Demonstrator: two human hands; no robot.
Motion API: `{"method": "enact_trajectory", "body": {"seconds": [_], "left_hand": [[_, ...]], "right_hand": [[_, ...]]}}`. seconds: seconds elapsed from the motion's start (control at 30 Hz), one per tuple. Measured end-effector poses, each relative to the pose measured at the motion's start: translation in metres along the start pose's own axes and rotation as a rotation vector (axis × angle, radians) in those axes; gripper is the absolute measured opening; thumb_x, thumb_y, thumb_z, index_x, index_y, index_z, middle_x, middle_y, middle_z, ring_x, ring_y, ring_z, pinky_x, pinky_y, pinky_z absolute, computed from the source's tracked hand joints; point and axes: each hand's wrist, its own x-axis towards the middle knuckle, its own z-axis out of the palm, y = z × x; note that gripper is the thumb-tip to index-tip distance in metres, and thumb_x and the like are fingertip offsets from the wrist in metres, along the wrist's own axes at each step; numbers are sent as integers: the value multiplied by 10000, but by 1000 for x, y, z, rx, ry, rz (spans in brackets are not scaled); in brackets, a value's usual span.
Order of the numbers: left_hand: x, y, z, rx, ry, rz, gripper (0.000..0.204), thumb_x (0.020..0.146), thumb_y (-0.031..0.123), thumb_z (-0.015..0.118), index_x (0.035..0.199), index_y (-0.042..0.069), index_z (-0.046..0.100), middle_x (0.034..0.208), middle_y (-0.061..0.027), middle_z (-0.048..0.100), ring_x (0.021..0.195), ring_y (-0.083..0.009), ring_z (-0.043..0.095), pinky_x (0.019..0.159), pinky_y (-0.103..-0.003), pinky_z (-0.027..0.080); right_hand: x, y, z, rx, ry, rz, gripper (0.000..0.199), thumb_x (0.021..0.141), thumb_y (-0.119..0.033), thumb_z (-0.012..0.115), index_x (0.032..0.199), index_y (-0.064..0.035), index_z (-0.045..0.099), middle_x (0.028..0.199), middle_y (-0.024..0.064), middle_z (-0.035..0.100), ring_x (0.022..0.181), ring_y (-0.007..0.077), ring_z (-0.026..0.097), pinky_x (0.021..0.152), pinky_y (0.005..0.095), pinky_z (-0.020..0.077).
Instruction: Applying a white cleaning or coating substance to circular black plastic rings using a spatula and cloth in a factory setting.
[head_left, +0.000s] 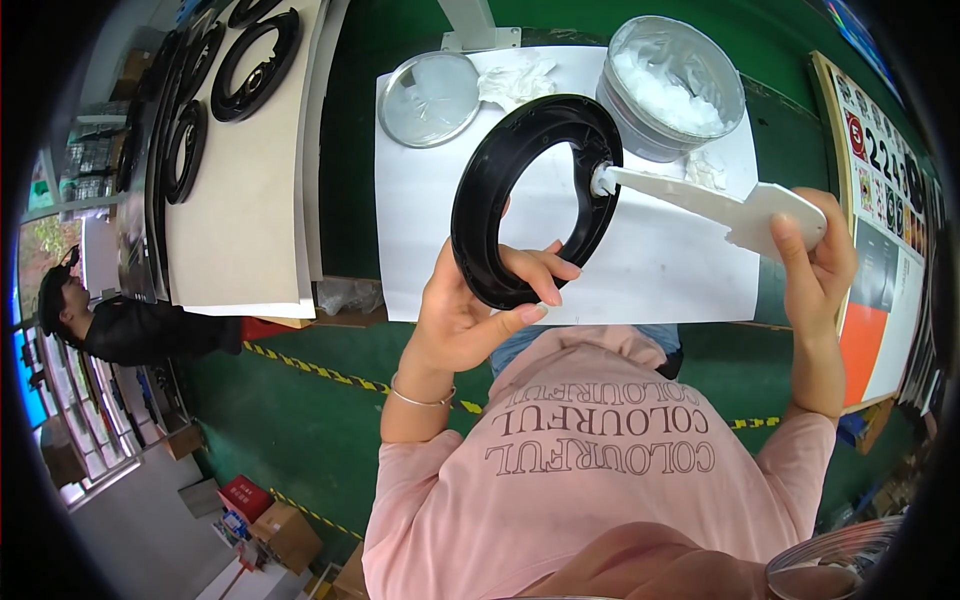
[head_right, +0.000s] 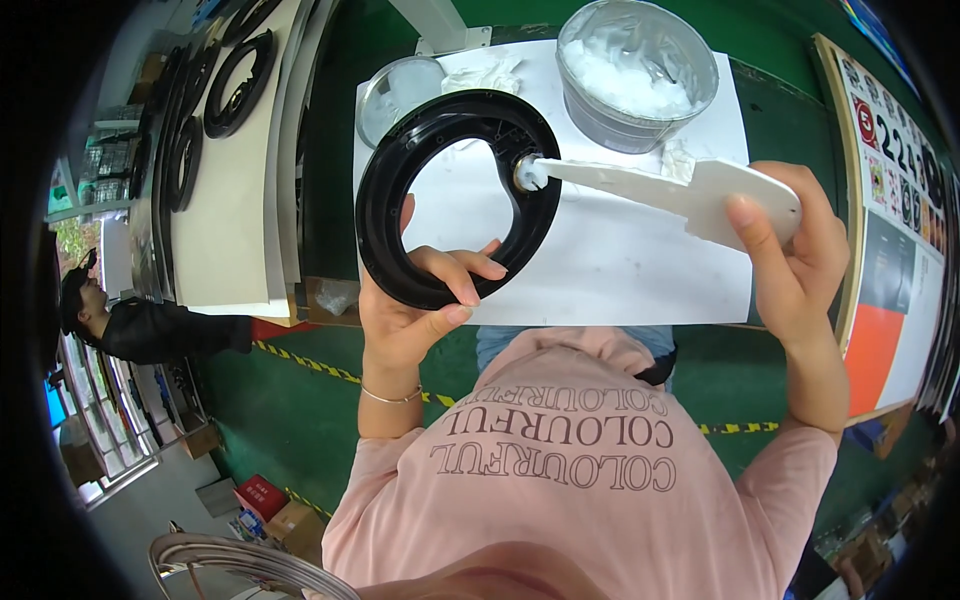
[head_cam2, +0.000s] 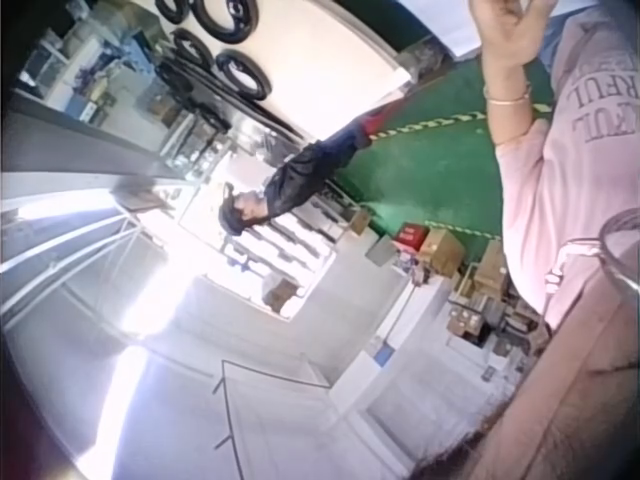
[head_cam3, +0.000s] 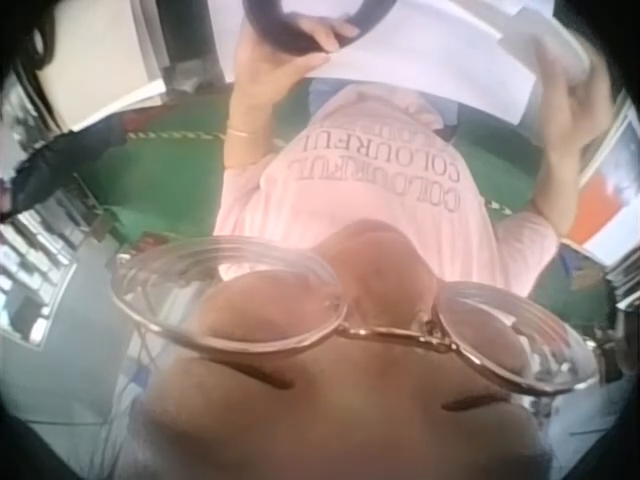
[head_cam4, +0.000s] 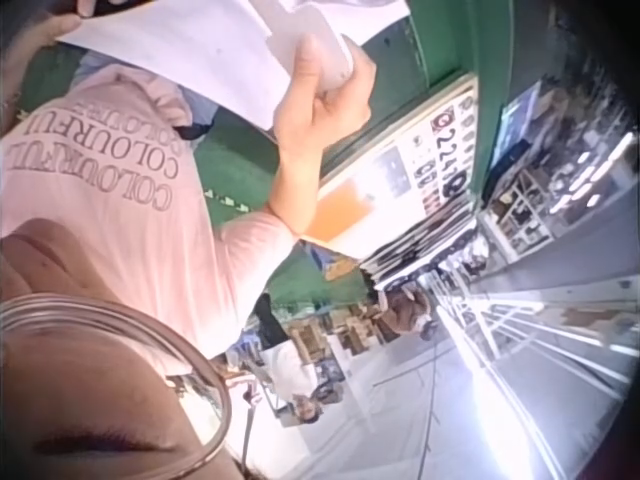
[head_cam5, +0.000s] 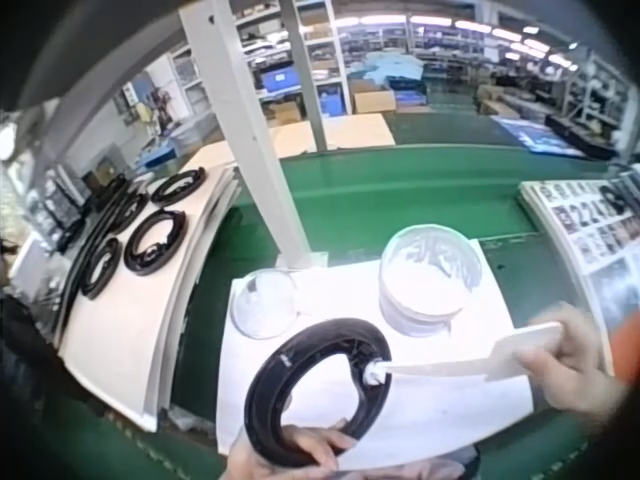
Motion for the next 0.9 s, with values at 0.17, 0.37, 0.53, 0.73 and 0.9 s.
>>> {"method": "enact_trajectory", "body": {"seconds": [0.17,0.37,0.53,0.73,0.9], "left_hand": [[1,-4,0,12,-8,0,620,733,-68,572,1245,12,233,845,-129,584,935,-298,567,938,-475,333],[3,-6,1,26,-17,4,575,737,-71,563,1211,15,250,851,-134,583,939,-302,565,937,-483,333],[6,-8,2,29,-28,-5,560,737,-72,560,1200,12,255,852,-136,580,939,-304,564,937,-480,334],[8,-7,2,-84,41,-8,719,721,-60,588,1296,2,162,831,-132,572,910,-310,573,913,-478,368],[8,-6,-1,-284,184,-56,767,734,6,609,1326,-11,121,799,-94,543,878,-301,580,877,-465,412]], "right_hand": [[-3,13,9,128,34,73,207,818,-126,577,949,19,508,834,27,533,756,68,485,673,181,380],[0,26,18,346,44,229,234,816,-121,563,992,16,492,841,34,551,745,71,516,664,190,411],[4,32,32,633,28,494,293,826,-147,525,1059,16,453,883,67,565,731,95,564,619,216,476],[9,49,21,842,210,558,342,862,-184,465,1141,9,423,939,89,566,739,119,567,620,245,487],[8,71,-10,247,594,151,244,847,-82,509,1073,7,494,959,130,592,896,166,570,739,282,469]]}}
